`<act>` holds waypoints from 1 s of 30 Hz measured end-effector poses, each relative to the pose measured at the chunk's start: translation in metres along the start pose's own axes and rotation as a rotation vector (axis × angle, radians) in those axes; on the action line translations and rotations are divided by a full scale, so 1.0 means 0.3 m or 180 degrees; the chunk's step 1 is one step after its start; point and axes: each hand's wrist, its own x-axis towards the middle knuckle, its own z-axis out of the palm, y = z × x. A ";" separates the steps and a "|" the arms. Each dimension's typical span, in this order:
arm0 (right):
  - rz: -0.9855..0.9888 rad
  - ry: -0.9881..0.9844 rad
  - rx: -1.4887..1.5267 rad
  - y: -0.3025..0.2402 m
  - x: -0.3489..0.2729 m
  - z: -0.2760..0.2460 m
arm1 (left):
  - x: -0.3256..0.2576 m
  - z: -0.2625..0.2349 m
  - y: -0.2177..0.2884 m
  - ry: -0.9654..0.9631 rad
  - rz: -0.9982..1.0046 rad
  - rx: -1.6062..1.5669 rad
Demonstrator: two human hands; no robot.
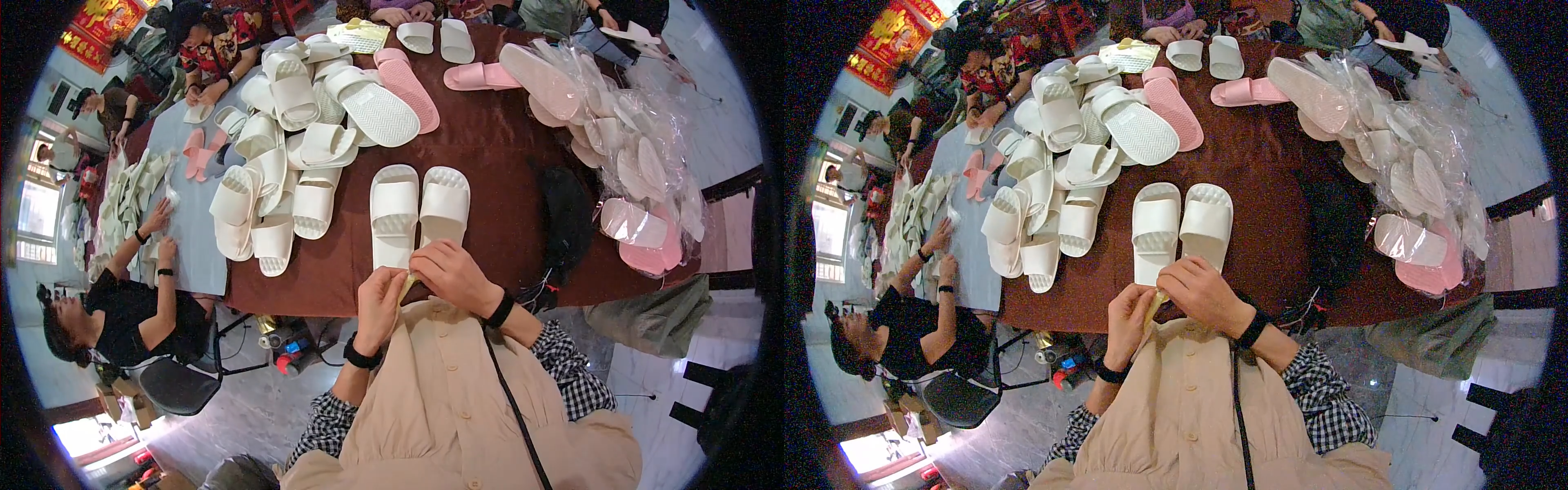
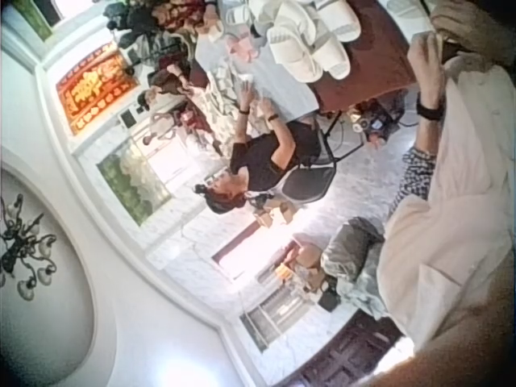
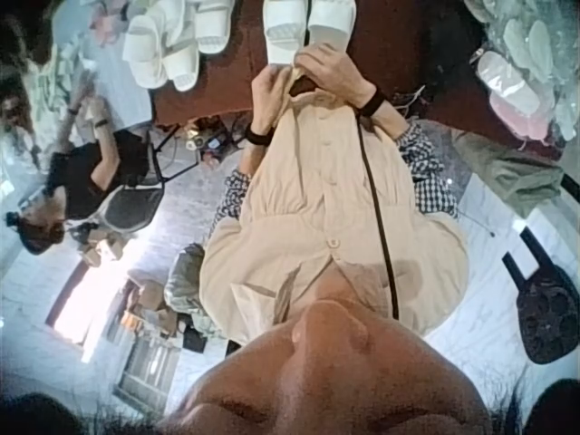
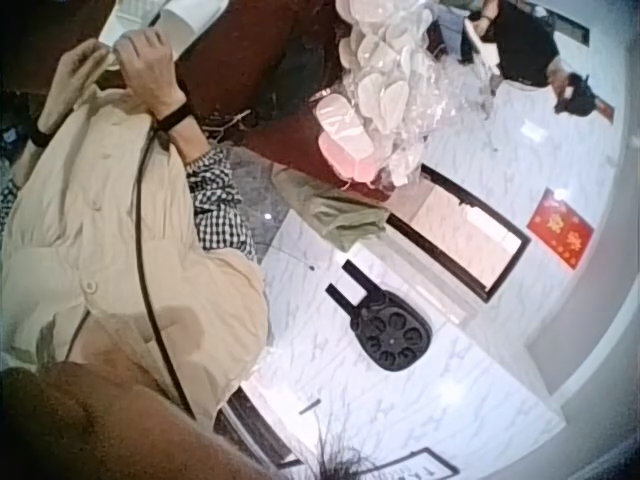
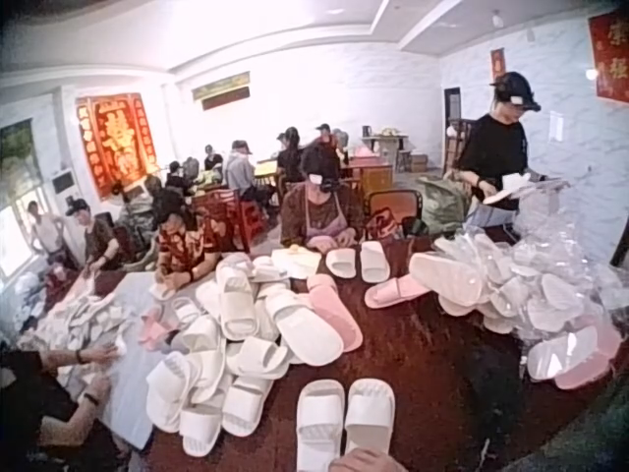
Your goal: Manually assembling or inspecting white slippers by applying adhesive labels and checking components.
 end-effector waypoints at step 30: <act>0.1612 -0.1447 0.0428 0.287 0.040 0.350 | 0.095 -0.328 -0.197 0.1006 0.0635 0.3066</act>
